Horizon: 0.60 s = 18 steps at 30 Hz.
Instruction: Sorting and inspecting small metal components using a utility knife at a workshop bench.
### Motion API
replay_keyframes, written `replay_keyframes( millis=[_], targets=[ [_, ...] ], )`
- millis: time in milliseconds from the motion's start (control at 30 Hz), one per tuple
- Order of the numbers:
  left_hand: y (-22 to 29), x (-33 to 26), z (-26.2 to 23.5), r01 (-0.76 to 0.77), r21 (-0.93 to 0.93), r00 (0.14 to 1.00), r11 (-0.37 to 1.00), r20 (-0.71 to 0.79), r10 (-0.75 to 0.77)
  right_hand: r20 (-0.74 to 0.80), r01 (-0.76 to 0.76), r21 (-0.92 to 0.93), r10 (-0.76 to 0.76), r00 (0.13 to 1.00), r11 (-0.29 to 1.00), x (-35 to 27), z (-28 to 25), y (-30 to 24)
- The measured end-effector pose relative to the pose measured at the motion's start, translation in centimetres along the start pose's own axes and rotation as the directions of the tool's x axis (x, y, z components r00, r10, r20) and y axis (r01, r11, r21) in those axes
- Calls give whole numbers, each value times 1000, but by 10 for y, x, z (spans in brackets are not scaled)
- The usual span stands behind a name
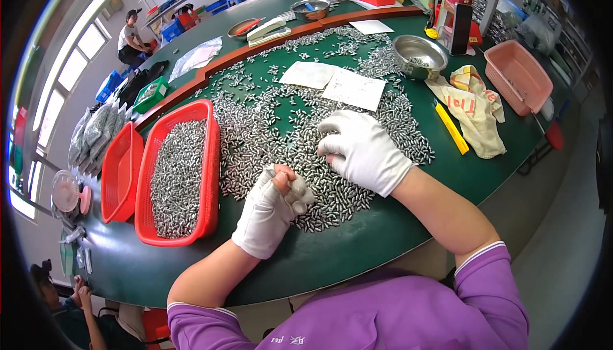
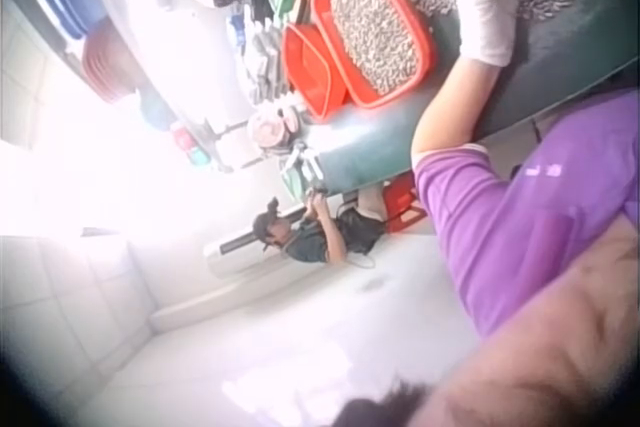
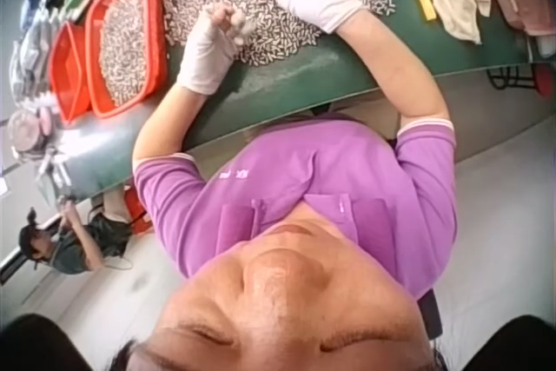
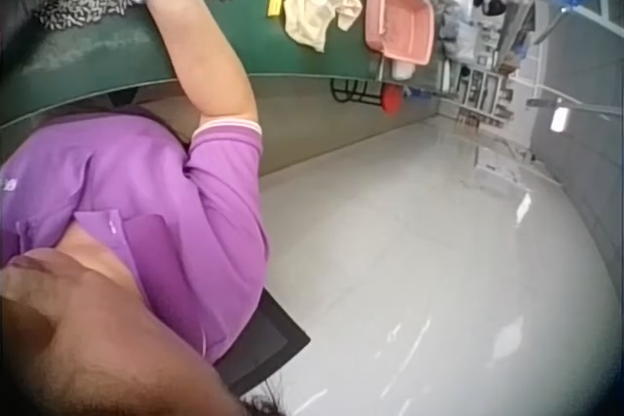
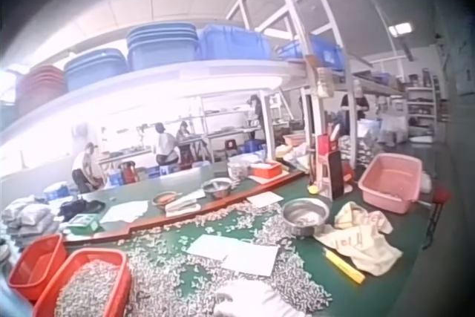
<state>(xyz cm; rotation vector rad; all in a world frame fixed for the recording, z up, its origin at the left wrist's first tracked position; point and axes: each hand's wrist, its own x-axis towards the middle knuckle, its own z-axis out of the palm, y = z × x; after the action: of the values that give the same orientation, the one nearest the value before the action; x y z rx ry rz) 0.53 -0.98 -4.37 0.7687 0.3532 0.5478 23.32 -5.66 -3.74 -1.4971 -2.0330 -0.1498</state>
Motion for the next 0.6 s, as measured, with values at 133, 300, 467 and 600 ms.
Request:
replay_keyframes(
  millis=[133,300,467,600],
  targets=[
    [1,-2,-1,46,-75,998,996,-31,-48,-9,-3,-80,3,1000,997,-3,4,5],
    [1,-3,5,30,7,998,1000,-63,-30,16,-21,-51,22,1000,998,-2,3,6],
    [1,-4,9,34,39,998,999,-54,-32,35,-24,-52,25,999,998,-2,4,4],
    [1,-4,6,68,10,997,998,-22,-68,42,-20,-54,22,999,998,-1,5,6]
  ],
)
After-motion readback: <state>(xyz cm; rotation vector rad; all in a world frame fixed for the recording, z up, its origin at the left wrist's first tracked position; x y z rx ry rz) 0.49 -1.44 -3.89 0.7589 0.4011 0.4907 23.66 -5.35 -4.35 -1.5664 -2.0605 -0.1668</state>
